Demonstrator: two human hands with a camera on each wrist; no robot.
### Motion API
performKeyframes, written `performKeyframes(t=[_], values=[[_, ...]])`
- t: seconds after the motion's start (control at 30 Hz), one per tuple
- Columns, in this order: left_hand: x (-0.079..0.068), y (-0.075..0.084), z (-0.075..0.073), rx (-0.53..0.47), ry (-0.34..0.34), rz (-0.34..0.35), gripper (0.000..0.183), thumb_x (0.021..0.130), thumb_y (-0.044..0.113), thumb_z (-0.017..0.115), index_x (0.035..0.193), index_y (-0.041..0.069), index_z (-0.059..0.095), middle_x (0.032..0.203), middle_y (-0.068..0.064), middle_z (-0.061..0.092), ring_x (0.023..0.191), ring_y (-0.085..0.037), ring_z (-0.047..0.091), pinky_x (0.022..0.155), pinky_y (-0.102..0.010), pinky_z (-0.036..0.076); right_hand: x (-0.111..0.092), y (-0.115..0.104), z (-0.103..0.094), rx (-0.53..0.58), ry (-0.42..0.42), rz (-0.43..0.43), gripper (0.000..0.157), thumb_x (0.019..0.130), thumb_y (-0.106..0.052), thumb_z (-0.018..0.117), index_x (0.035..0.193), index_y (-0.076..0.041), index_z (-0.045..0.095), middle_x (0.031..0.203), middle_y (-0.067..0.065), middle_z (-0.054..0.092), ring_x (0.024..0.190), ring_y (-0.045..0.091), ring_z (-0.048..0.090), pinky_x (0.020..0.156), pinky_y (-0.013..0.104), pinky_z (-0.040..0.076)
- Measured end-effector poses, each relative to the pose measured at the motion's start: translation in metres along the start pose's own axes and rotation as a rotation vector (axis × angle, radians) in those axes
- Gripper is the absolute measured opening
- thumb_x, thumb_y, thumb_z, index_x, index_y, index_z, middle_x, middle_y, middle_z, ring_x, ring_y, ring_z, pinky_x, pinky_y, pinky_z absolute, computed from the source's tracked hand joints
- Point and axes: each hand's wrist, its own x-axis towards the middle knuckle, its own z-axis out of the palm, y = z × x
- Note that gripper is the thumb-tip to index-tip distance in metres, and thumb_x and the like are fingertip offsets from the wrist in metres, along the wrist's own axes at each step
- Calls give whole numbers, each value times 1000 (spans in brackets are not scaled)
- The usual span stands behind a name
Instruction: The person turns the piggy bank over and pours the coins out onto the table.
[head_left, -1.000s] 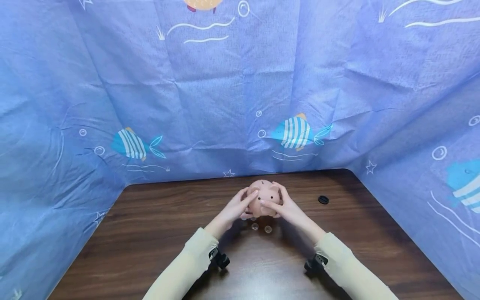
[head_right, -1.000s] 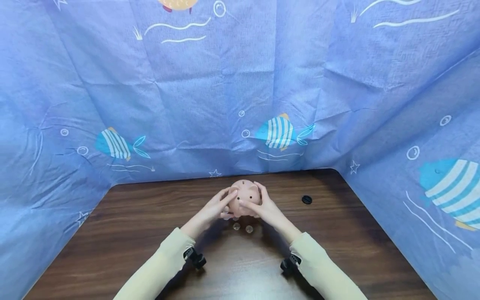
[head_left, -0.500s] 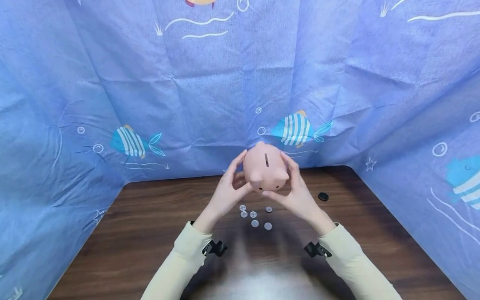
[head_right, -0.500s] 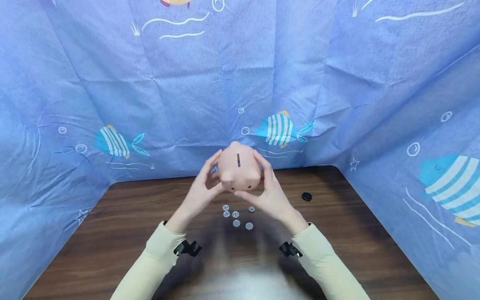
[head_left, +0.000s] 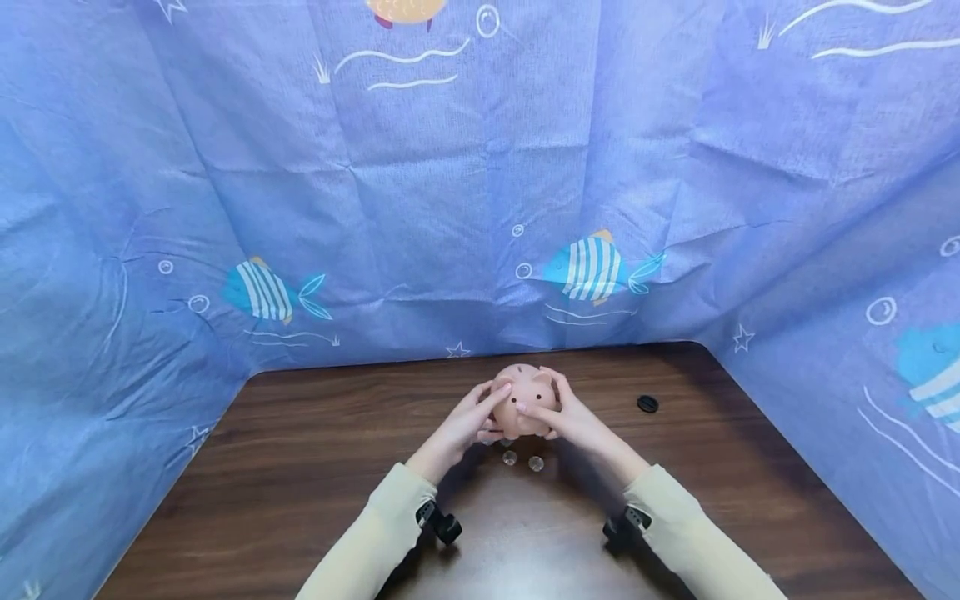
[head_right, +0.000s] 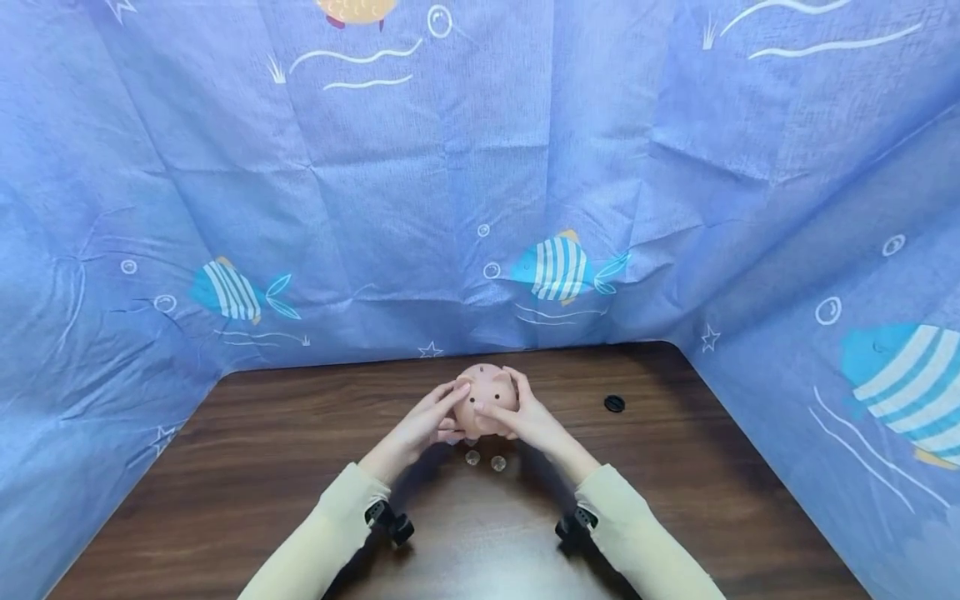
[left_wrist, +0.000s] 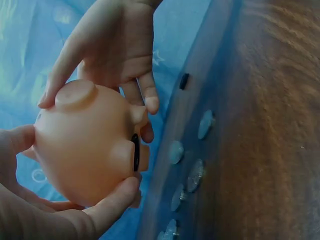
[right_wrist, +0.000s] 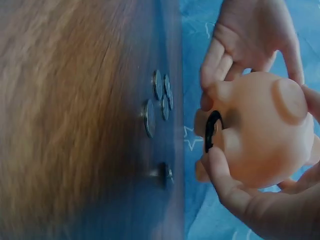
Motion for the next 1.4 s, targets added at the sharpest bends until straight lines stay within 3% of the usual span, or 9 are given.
performKeyframes(t=[0.2,0.3,0.43,0.5,0.57,0.77,0.93,1.17,1.4], values=[[-6,12,0,21,4,48,73,102,40,58,157,4,27,140,-29,51,104,-39,68,88,-48,57,-8,-16,1,-50,15,-51,87,92,-36,74,157,-21,19,147,25,41,93,33,66,79,49,57],[-24,40,2,92,15,321,76,99,41,64,159,13,27,149,-20,45,118,-34,62,96,-43,54,-22,-45,-1,-176,111,-339,93,89,-42,78,158,-26,19,153,20,39,119,36,58,97,54,50],[-51,70,1,285,28,846,88,92,51,70,159,13,27,157,-16,36,127,-31,54,102,-38,50,-36,-73,-3,-281,222,-920,98,82,-44,84,153,-13,23,160,21,28,141,40,37,112,49,38],[-55,71,-1,349,34,976,91,91,54,70,159,11,27,158,-15,35,124,-30,55,101,-38,49,-34,-74,-3,-291,213,-1069,99,81,-45,84,148,-6,22,159,25,25,144,41,32,116,46,34],[-51,64,-2,344,42,895,85,93,47,70,158,12,28,155,-14,38,122,-28,56,101,-39,49,-30,-65,-2,-243,157,-967,97,82,-37,85,150,-9,22,159,24,25,142,39,36,114,46,36],[-18,18,-4,81,60,128,70,100,36,62,156,7,31,139,-23,52,97,-26,67,89,-48,57,-9,-22,7,-57,18,-122,92,90,-32,77,158,-17,18,153,24,34,101,31,65,84,48,57],[-13,-1,-9,62,46,4,70,101,40,59,153,3,32,131,-26,56,89,-24,69,83,-47,59,-2,-2,14,31,-20,16,92,90,-32,76,158,-14,17,152,23,33,88,24,65,73,46,58],[-29,23,-16,151,78,128,73,103,38,57,158,4,23,145,-27,47,107,-32,65,89,-49,56,-8,-32,23,-63,8,-86,94,90,-39,76,160,-23,15,155,21,34,111,32,61,89,51,54],[-87,96,-32,432,168,872,86,93,42,72,160,12,27,156,-13,38,118,-30,60,92,-33,54,-22,-101,41,-163,182,-982,99,83,-45,82,157,-19,21,160,17,30,141,37,39,112,53,37]])
